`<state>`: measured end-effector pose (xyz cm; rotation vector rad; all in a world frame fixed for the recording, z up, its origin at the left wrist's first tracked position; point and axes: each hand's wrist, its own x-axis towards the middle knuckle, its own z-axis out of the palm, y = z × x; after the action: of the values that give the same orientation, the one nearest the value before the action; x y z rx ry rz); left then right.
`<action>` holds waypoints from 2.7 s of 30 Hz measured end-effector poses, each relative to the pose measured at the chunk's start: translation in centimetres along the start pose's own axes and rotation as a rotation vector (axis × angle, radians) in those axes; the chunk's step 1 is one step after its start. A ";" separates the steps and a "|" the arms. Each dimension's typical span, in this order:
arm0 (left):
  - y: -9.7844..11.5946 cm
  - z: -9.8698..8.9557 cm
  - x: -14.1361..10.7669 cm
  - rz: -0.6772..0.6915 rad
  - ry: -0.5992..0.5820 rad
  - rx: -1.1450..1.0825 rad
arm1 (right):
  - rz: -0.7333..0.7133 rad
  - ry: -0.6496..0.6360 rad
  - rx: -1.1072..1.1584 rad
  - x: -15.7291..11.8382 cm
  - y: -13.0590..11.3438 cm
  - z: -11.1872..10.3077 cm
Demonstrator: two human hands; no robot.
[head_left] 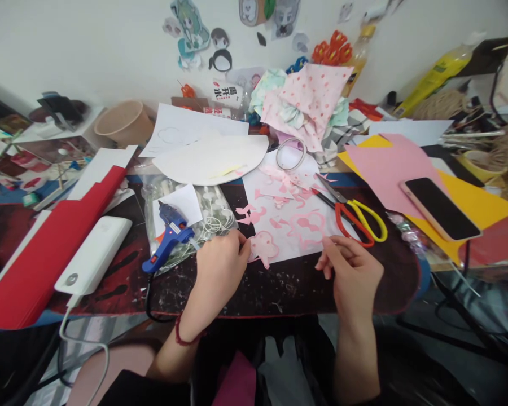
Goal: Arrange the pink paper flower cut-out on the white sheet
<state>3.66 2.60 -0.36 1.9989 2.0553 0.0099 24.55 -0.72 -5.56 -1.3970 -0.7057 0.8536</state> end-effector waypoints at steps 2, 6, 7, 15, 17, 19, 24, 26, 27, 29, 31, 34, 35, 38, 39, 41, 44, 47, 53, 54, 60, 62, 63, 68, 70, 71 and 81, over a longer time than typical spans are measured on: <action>0.1 0.0 0.0 -0.004 -0.003 0.014 | -0.009 -0.006 -0.017 0.0 0.1 0.0; 0.2 0.0 0.1 -0.012 -0.009 0.032 | -0.011 -0.011 -0.035 0.1 0.1 0.1; 0.2 0.0 0.1 -0.012 -0.011 0.034 | -0.010 -0.010 -0.036 0.1 0.1 0.1; 0.2 0.1 0.1 -0.021 -0.009 0.046 | -0.012 -0.036 -0.051 0.0 -0.1 0.0; 0.2 0.1 0.0 -0.018 -0.011 0.046 | -0.015 -0.038 -0.055 0.0 0.0 0.0; 0.2 0.0 -0.1 -0.018 -0.009 0.047 | -0.020 -0.038 -0.056 0.1 0.2 0.0; 0.3 -0.1 -0.1 -0.026 -0.005 0.031 | -0.021 -0.038 -0.050 0.2 0.5 -0.1; 0.1 -0.5 -0.2 -0.031 0.004 0.010 | -0.004 -0.038 -0.034 0.1 0.3 0.0; -0.1 -0.8 -0.3 -0.035 0.012 -0.001 | 0.013 -0.042 -0.017 0.0 0.1 0.1; -0.9 -1.8 -0.8 -0.056 0.047 -0.025 | 0.076 -0.086 0.037 -0.4 -0.3 0.6; -2.1 -2.9 -1.8 -0.099 0.121 -0.066 | 0.172 -0.183 0.084 -0.8 -0.8 1.4; -3.9 -4.4 -3.7 -0.193 0.363 -0.291 | 0.292 -0.362 0.017 -1.3 -1.2 2.7; -4.5 -4.7 -4.3 -0.219 0.408 -0.341 | 0.312 -0.401 -0.038 -1.4 -1.2 3.1; -5.7 -4.9 -5.4 -0.301 0.490 -0.428 | 0.336 -0.442 -0.175 -1.6 -1.1 4.0; -6.0 -4.8 -5.6 -0.316 0.491 -0.442 | 0.338 -0.436 -0.200 -1.6 -1.0 4.2; -6.4 -4.5 -5.6 -0.316 0.477 -0.464 | 0.339 -0.424 -0.241 -1.6 -1.0 4.4; -6.7 -4.1 -5.3 -0.274 0.449 -0.482 | 0.329 -0.411 -0.292 -1.6 -1.0 4.4; -6.9 -3.8 -5.2 -0.243 0.421 -0.501 | 0.330 -0.428 -0.331 -1.4 -1.2 4.3; -6.8 -3.5 -5.1 -0.226 0.390 -0.515 | 0.351 -0.484 -0.383 -0.8 -1.2 4.2; -6.7 -3.5 -5.0 -0.224 0.390 -0.513 | 0.352 -0.488 -0.386 -0.7 -1.2 4.2; -6.3 -3.3 -4.7 -0.211 0.376 -0.519 | 0.349 -0.492 -0.393 -0.6 -0.9 4.3; -6.3 -3.3 -4.7 -0.207 0.363 -0.523 | 0.350 -0.491 -0.394 -0.6 -0.9 4.2; -6.4 -3.4 -4.8 -0.206 0.357 -0.525 | 0.349 -0.490 -0.395 -0.6 -0.9 4.2; -6.3 -3.6 -4.8 -0.195 0.340 -0.503 | 0.343 -0.482 -0.389 -0.6 -1.2 4.3; -6.2 -3.6 -4.7 -0.190 0.336 -0.500 | 0.344 -0.480 -0.386 -0.7 -1.3 4.3; -6.2 -3.6 -4.7 -0.188 0.336 -0.502 | 0.345 -0.478 -0.384 -0.8 -1.3 4.3; -5.8 -3.5 -4.4 -0.170 0.315 -0.494 | 0.346 -0.473 -0.379 -0.7 -1.2 4.3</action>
<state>-2.70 -1.34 2.67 1.5907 2.1244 0.7646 20.65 1.05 -4.04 -1.7040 -1.0421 1.4048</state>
